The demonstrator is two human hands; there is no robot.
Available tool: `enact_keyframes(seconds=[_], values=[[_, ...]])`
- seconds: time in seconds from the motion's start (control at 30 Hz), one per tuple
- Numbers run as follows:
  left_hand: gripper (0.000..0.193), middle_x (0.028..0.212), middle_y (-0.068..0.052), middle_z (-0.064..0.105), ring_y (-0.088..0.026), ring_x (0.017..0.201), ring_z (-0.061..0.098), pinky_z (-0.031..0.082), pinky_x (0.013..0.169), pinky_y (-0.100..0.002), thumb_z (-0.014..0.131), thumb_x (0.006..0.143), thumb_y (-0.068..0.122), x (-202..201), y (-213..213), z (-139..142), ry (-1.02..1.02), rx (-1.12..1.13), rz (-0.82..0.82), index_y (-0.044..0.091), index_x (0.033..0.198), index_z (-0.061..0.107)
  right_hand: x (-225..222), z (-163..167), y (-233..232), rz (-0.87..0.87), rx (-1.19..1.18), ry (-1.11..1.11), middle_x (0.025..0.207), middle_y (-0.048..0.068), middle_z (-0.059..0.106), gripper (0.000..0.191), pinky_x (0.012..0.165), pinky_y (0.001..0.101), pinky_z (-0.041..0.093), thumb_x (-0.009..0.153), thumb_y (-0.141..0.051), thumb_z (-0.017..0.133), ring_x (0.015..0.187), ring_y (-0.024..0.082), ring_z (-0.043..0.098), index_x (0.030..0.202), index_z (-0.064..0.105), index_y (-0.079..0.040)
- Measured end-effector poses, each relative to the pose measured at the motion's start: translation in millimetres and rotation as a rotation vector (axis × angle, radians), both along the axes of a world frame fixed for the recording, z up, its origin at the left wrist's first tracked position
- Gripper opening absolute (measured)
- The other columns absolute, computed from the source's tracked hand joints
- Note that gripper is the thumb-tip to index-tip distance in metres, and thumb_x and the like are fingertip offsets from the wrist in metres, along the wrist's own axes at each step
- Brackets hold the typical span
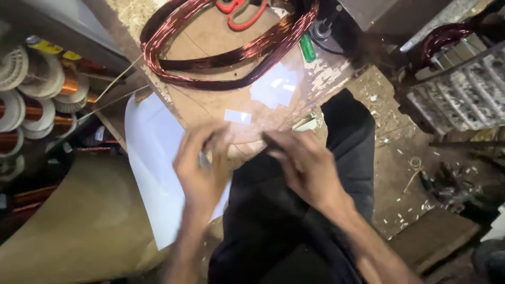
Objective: The person winds copper wire around a motor stator, inserting small white insulating pieces between layers. They use scissors to cut the wire and continue wrapping it around the component.
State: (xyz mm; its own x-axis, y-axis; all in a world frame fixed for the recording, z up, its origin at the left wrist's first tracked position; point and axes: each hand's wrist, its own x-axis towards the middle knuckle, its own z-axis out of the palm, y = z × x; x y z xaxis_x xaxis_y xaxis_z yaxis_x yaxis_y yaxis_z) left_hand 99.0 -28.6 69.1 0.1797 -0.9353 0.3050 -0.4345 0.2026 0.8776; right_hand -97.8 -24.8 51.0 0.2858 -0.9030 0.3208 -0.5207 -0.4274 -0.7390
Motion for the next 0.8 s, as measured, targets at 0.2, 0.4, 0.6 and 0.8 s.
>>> enact_keyframes(seconds=[0.2,0.4,0.6,0.8], values=[[0.017,0.103,-0.011,0.068,-0.014,0.09,0.068,0.057,0.082,-0.028,0.071,0.095,-0.005,-20.0,43.8,-24.6,0.227,0.073,-0.001,-0.001,0.111,0.065,24.8,-18.2,-22.9,0.06,-0.091,0.187,0.108,0.012,0.062,0.043,0.086,0.0422,0.051,0.08,-0.006,0.073,0.102,0.032,0.059,0.123,0.071,-0.009],[0.037,0.116,-0.014,0.06,-0.016,0.084,0.059,0.049,0.063,-0.022,0.081,0.085,-0.002,-50.1,37.7,-22.4,0.093,0.137,-0.22,-0.002,0.118,0.066,-24.7,-1.0,19.8,-0.137,0.15,-0.233,0.106,0.009,0.069,0.022,0.086,0.0351,0.056,0.092,0.005,0.068,0.098,0.025,0.068,0.112,0.067,-0.005],[0.03,0.105,-0.01,0.069,-0.014,0.082,0.072,0.061,0.069,-0.023,0.07,0.091,-0.007,-81.5,41.7,-25.3,0.488,0.474,-0.421,-0.003,0.122,0.068,-57.1,17.1,69.3,-0.308,0.318,-0.563,0.104,0.009,0.072,0.018,0.078,0.0269,0.058,0.099,0.005,0.067,0.089,0.013,0.07,0.115,0.071,0.0],[0.029,0.099,-0.01,0.068,-0.012,0.082,0.069,0.06,0.076,-0.025,0.07,0.092,-0.01,-92.0,48.4,-20.0,0.509,0.359,-0.487,-0.006,0.12,0.071,-63.7,6.4,83.5,-0.391,0.448,-0.852,0.105,0.01,0.073,0.021,0.072,0.0243,0.057,0.095,0.003,0.072,0.086,0.011,0.067,0.116,0.075,0.001]])
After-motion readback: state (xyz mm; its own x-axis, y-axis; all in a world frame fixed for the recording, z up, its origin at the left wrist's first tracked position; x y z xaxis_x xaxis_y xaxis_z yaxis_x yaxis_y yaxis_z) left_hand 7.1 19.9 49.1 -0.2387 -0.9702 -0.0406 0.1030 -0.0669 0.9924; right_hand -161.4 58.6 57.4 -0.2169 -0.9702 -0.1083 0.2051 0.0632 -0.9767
